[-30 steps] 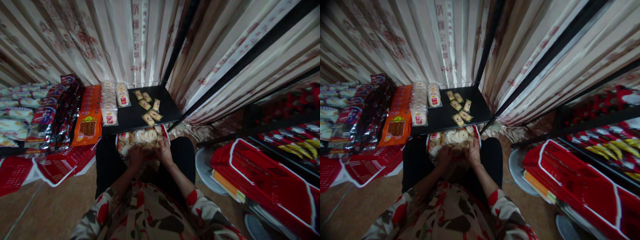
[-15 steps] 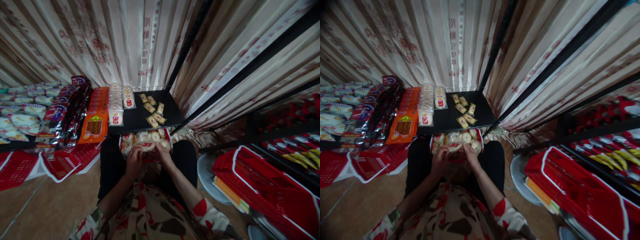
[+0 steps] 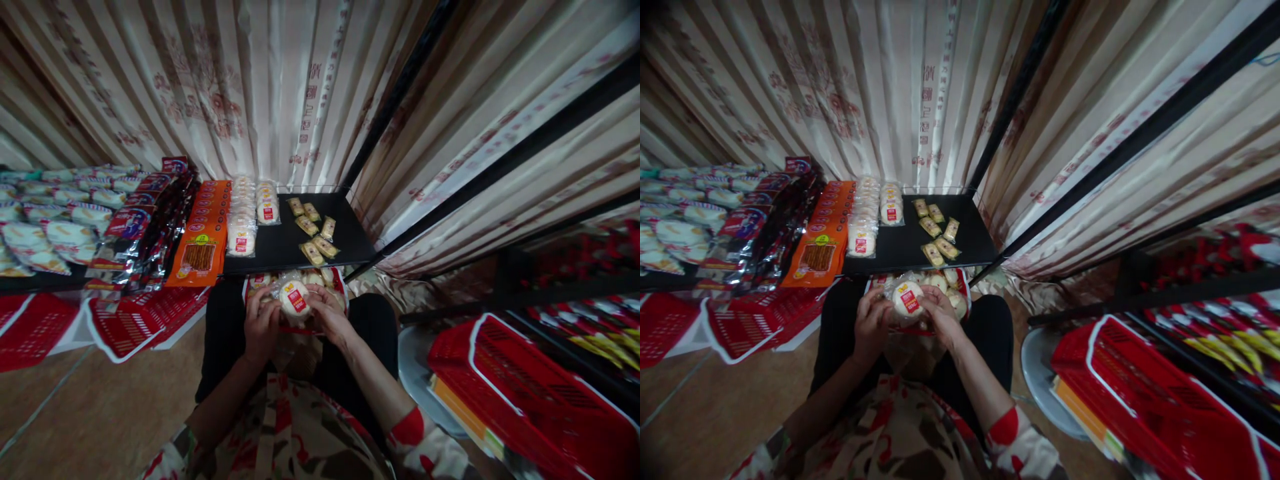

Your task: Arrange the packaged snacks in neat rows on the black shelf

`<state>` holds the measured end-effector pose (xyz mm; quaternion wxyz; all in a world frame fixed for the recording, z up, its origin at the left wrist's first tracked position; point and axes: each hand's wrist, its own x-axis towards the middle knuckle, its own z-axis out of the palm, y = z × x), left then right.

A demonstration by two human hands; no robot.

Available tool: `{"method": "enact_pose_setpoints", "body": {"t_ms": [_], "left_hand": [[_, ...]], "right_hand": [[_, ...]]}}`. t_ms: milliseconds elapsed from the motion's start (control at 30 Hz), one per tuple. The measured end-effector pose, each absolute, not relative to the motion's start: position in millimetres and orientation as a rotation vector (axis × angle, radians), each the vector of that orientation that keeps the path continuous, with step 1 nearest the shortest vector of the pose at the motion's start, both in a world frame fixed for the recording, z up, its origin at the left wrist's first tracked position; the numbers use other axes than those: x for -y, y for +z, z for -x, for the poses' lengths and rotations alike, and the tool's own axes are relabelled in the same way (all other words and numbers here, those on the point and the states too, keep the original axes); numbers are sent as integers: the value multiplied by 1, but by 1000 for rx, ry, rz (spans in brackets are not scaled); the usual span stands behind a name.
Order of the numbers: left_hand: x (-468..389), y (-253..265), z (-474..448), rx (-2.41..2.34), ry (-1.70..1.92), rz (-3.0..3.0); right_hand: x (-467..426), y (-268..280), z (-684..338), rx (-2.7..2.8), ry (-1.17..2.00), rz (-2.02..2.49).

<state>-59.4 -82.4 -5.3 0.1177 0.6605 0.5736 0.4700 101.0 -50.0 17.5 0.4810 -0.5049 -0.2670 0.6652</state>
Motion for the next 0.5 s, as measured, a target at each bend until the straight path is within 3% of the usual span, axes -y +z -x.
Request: {"method": "enact_pose_setpoints", "body": {"t_ms": [500], "left_hand": [[53, -5, 44, -1712, 1188, -1916]], "right_hand": [[14, 18, -92, 772, 1443, 1339]]}}
